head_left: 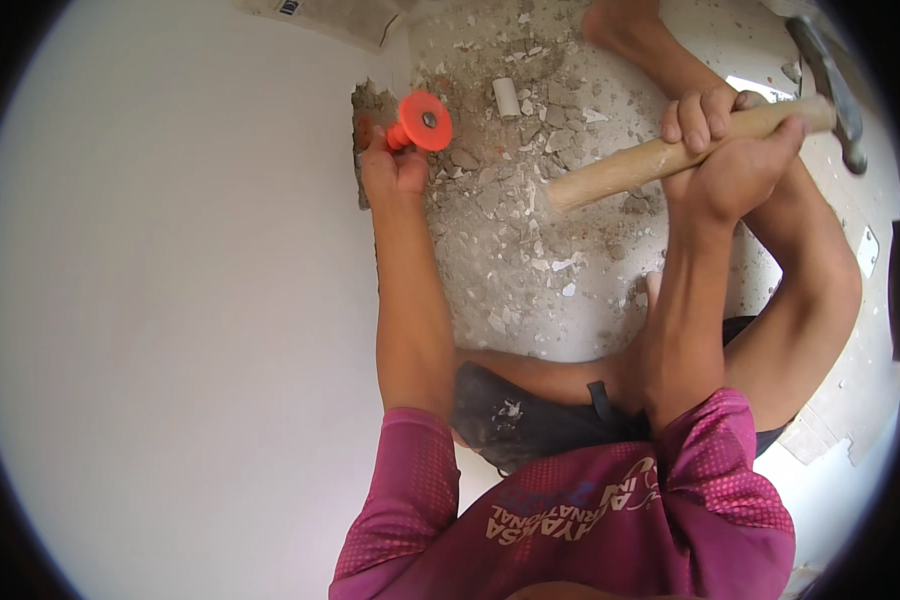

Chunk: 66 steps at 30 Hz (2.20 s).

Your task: The person sits on the floor and uses a hammer and a chisel to break away tiles and plaster from a wall. The person repeatedly strikes the chisel with the hammer to chip off pieces of the wall surface, creating a pile of debris on the floor.

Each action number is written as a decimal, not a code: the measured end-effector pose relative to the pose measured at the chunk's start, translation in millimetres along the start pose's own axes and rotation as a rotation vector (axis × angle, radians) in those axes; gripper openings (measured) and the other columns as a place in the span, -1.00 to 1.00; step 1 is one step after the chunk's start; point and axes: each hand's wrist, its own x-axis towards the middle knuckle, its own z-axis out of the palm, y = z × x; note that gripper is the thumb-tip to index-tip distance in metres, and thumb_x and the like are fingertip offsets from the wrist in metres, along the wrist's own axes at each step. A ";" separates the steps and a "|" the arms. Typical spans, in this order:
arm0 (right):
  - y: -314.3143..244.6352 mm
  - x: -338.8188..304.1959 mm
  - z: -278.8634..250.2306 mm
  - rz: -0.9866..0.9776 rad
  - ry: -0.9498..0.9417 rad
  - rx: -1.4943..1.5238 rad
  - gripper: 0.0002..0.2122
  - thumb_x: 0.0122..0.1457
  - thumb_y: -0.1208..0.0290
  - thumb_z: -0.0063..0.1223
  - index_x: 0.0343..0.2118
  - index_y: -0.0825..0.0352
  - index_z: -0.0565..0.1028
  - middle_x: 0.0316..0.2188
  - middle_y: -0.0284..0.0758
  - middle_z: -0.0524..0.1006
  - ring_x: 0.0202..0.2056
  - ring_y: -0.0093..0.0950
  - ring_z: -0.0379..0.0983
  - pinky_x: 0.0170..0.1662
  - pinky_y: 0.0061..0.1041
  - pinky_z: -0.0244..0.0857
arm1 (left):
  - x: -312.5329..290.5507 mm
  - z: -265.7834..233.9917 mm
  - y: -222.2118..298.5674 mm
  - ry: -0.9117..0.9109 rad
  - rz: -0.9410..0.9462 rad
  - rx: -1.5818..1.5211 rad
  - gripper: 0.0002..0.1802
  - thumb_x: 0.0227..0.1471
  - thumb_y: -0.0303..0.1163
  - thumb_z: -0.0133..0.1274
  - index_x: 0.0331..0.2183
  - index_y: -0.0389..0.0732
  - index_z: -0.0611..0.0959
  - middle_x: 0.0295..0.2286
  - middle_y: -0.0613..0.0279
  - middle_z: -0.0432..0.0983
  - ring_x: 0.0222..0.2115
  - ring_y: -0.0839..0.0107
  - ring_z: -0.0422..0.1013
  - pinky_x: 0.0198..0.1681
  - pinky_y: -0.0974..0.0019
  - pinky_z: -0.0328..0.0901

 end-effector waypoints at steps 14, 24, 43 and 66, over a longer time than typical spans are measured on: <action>-26.3 41.5 2.7 0.073 -0.040 -0.044 -0.43 0.30 -0.27 -0.61 -0.39 0.20 0.24 -0.73 -0.42 0.19 -0.76 -0.53 0.14 -0.67 -0.43 0.20 | 1.6 0.0 0.8 -0.054 -0.016 -0.065 -0.76 0.30 -0.37 -0.16 -0.11 -0.34 0.38 -0.18 -0.02 0.38 -0.14 0.14 0.41 0.05 -0.14 0.38; 86.5 -37.7 -22.6 0.821 -0.298 -0.788 -0.48 0.35 -0.15 -0.44 -0.47 0.25 0.28 -0.78 -0.43 0.23 -0.82 -0.54 0.12 -0.76 -0.50 0.09 | 6.6 17.5 0.4 -0.083 -0.025 -0.096 -0.73 0.32 -0.35 -0.18 -0.05 -0.31 0.36 -0.30 0.04 0.45 -0.23 0.19 0.46 0.02 -0.07 0.41; 23.4 -0.4 -9.7 0.530 0.010 -0.555 -0.54 0.38 -0.08 -0.40 -0.54 0.19 0.20 -0.79 -0.49 0.16 -0.83 -0.64 0.01 -0.82 -0.53 -0.01 | 1.8 9.5 -18.1 -0.191 -0.099 -0.009 -0.78 0.28 -0.38 -0.16 -0.16 -0.34 0.45 -0.21 0.09 0.46 -0.18 0.28 0.45 -0.04 0.10 0.43; -35.7 -1.1 -40.5 -0.003 0.195 -0.466 -0.45 0.33 -0.20 -0.45 -0.26 0.34 0.25 -0.68 -0.34 0.27 -0.78 -0.48 0.19 -0.70 -0.47 0.16 | -31.1 -29.1 -23.3 -0.130 0.010 0.183 -0.77 0.28 -0.47 -0.16 -0.08 -0.40 0.32 -0.08 -0.04 0.33 0.00 0.07 0.32 0.18 -0.16 0.28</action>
